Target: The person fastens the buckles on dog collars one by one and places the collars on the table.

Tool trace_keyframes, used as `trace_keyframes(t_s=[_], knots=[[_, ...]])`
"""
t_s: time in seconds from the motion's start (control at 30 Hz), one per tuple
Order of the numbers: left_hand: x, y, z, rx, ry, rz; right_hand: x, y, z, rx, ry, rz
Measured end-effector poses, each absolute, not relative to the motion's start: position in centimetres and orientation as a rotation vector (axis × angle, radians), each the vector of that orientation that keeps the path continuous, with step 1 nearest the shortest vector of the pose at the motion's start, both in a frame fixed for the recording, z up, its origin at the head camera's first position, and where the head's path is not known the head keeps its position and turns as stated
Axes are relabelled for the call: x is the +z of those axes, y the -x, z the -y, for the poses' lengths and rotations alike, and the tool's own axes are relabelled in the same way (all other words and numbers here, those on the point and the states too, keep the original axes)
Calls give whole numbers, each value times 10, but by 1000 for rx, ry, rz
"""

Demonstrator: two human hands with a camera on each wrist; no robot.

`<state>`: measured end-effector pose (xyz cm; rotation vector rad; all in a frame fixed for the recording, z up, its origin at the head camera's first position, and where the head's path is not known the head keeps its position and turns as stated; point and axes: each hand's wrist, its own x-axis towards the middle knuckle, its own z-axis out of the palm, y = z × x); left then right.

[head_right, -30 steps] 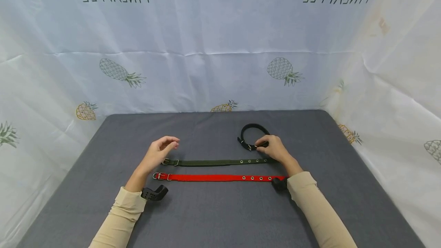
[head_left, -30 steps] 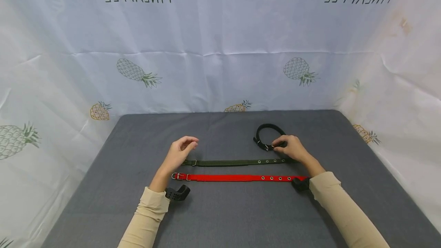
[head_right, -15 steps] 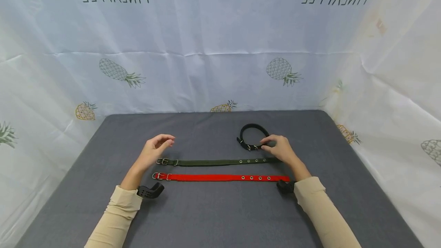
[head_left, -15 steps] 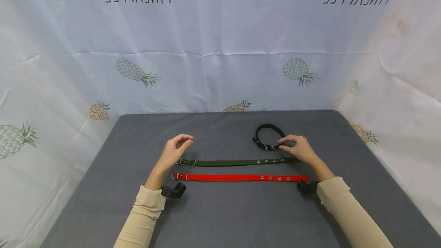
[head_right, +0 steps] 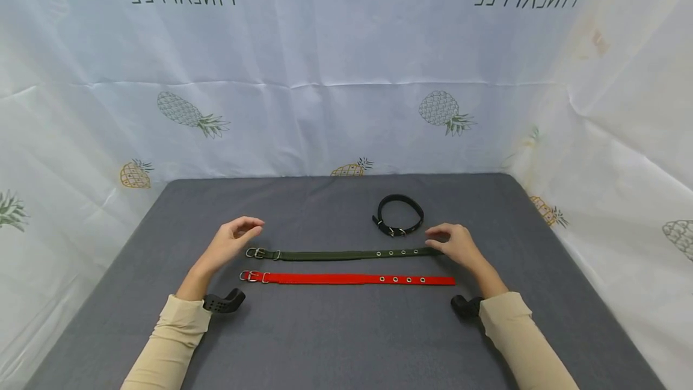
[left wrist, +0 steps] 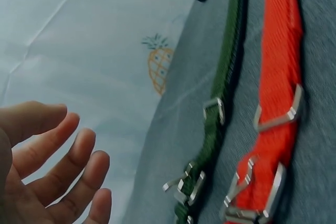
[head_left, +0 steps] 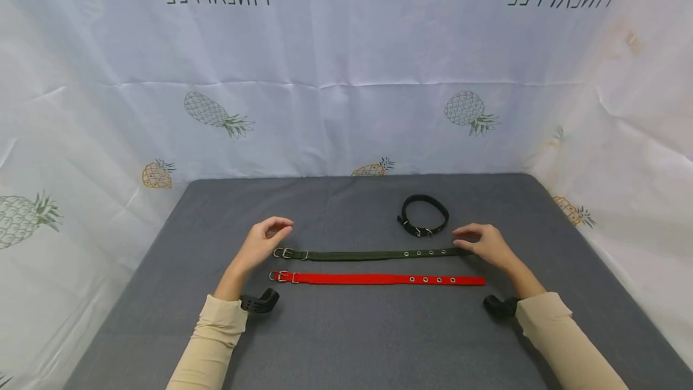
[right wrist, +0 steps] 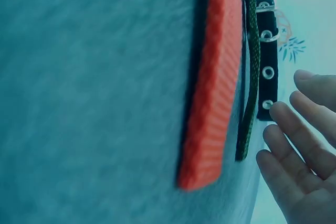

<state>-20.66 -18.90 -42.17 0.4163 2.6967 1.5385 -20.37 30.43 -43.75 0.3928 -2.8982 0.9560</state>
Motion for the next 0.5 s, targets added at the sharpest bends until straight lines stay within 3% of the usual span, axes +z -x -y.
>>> trace_keyframes(t_s=[0.5], knots=[[-432,208,203,1395,-453,-2709,-439,199,-310,965,-400,2970]])
